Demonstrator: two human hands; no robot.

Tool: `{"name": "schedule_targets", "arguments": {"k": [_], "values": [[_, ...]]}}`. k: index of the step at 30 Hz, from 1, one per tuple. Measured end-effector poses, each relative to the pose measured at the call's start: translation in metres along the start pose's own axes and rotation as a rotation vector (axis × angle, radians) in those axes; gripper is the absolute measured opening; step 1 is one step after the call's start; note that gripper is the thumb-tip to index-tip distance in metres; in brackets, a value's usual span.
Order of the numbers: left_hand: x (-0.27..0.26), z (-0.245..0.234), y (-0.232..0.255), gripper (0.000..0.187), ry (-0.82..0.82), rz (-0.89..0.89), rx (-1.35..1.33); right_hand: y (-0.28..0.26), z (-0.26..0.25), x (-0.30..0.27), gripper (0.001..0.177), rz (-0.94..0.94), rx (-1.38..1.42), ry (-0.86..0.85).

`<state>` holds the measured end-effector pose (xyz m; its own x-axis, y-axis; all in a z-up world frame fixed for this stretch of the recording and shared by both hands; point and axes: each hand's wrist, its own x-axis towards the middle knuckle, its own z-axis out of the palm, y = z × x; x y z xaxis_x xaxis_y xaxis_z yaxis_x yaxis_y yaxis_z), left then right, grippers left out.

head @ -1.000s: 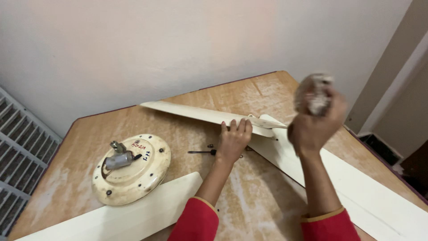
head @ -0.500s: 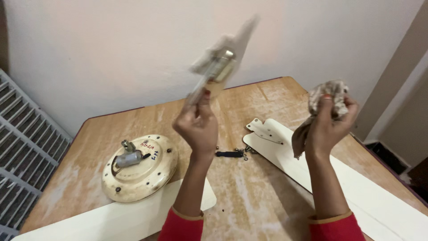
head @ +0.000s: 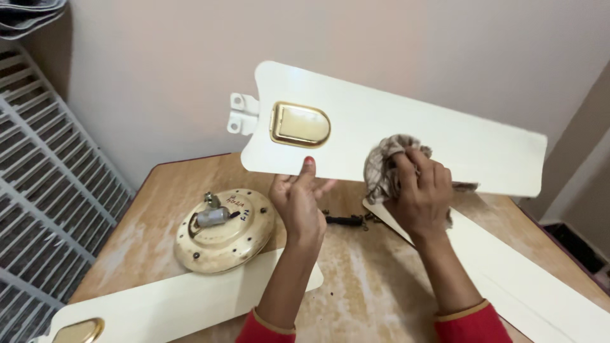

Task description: The person wipes the surfaces of disassembled ceiling fan blades with a cloth on a wooden table. The fan motor housing and small hardware parts remain on the table while the blades are cleaned one at a time.

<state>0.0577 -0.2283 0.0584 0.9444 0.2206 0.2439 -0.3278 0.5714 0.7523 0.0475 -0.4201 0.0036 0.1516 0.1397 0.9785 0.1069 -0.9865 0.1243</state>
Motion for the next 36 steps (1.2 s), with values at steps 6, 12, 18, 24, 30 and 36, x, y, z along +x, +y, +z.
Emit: {"name": "schedule_targets", "arguments": {"k": [6,12,18,24,30,36], "values": [[-0.005,-0.046,0.012,0.034,-0.272,0.054,0.044,0.005,-0.015,-0.001,0.016,-0.118,0.145,0.088],[0.023,-0.098,0.056,0.068,-0.315,-0.066,-0.097,-0.002,-0.025,0.013,0.025,-0.095,0.113,0.1],[0.041,-0.111,0.049,0.074,-0.34,-0.113,-0.071,0.001,-0.021,0.011,0.025,-0.108,0.162,0.0],[0.055,-0.136,0.024,0.075,-0.297,0.003,0.117,-0.006,-0.009,0.003,0.026,-0.125,0.182,-0.149],[0.069,-0.149,0.012,0.084,-0.168,-0.048,0.121,-0.011,-0.003,-0.005,0.037,-0.087,0.328,-0.276],[0.058,-0.147,0.0,0.086,-0.274,0.117,0.094,-0.016,0.006,-0.012,0.042,0.041,0.421,-0.458]]}}
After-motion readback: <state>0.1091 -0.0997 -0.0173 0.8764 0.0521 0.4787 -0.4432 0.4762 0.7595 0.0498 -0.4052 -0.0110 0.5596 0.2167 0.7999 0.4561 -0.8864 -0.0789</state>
